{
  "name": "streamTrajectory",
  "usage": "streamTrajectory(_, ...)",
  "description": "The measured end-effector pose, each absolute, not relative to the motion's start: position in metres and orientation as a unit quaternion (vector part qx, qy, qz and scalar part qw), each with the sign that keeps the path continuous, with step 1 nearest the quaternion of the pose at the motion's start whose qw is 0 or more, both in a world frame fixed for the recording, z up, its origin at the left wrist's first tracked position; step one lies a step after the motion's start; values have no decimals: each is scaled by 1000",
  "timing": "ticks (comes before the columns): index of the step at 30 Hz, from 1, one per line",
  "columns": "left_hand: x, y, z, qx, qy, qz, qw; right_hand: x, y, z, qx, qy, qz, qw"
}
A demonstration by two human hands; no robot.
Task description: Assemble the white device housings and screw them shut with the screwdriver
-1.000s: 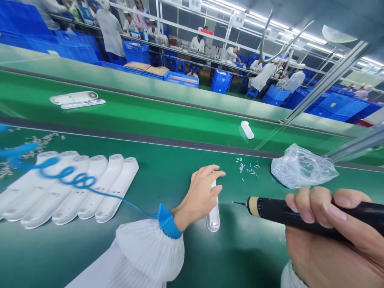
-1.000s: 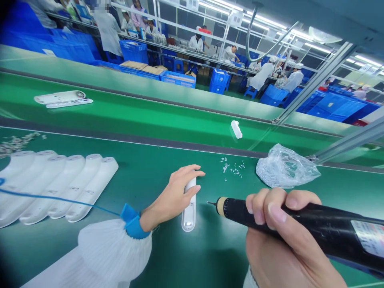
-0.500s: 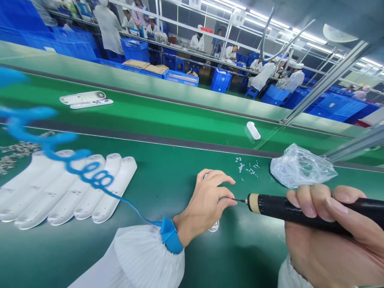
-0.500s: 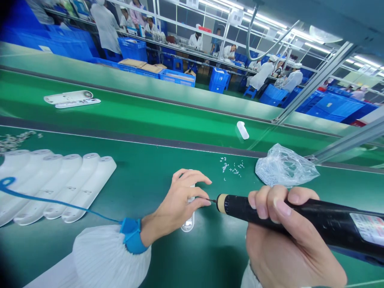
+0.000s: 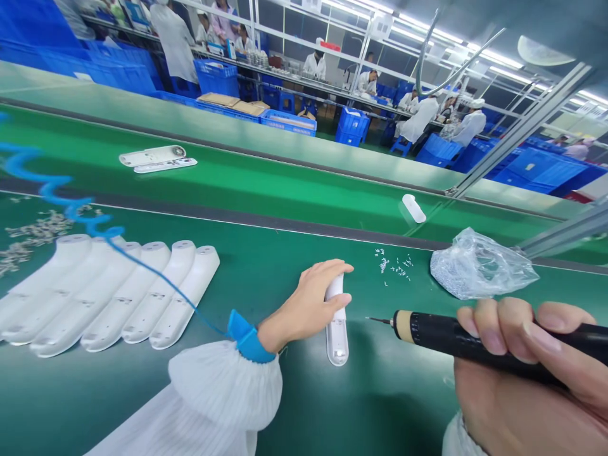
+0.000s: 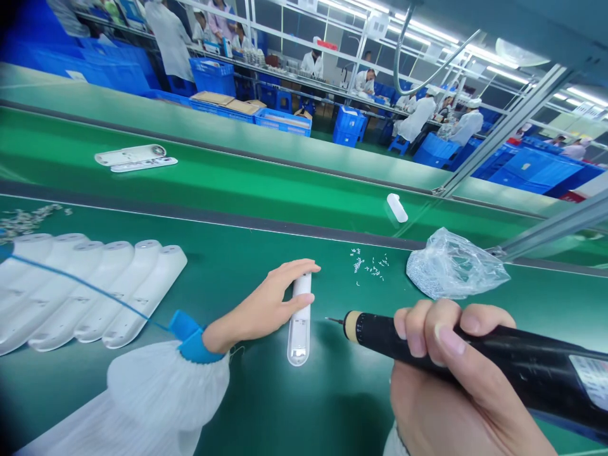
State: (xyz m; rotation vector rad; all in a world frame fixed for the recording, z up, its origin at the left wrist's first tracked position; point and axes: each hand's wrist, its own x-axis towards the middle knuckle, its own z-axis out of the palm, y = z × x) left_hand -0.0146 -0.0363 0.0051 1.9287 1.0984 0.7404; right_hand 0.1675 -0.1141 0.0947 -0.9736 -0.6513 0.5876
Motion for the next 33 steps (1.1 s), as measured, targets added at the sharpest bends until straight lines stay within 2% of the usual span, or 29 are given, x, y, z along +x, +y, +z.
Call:
streamTrajectory(9, -1, -38, -12, 715, 469, 336, 395, 147, -131, 77, -444, -433, 310, 721)
streamTrajectory(16, -3, -38, -13, 716, 461, 335, 404, 145, -121, 65, -328, -529, 343, 703)
streamTrajectory(33, 1, -36, -12, 717, 480, 327, 385, 120, -89, 67, -379, -492, 355, 699)
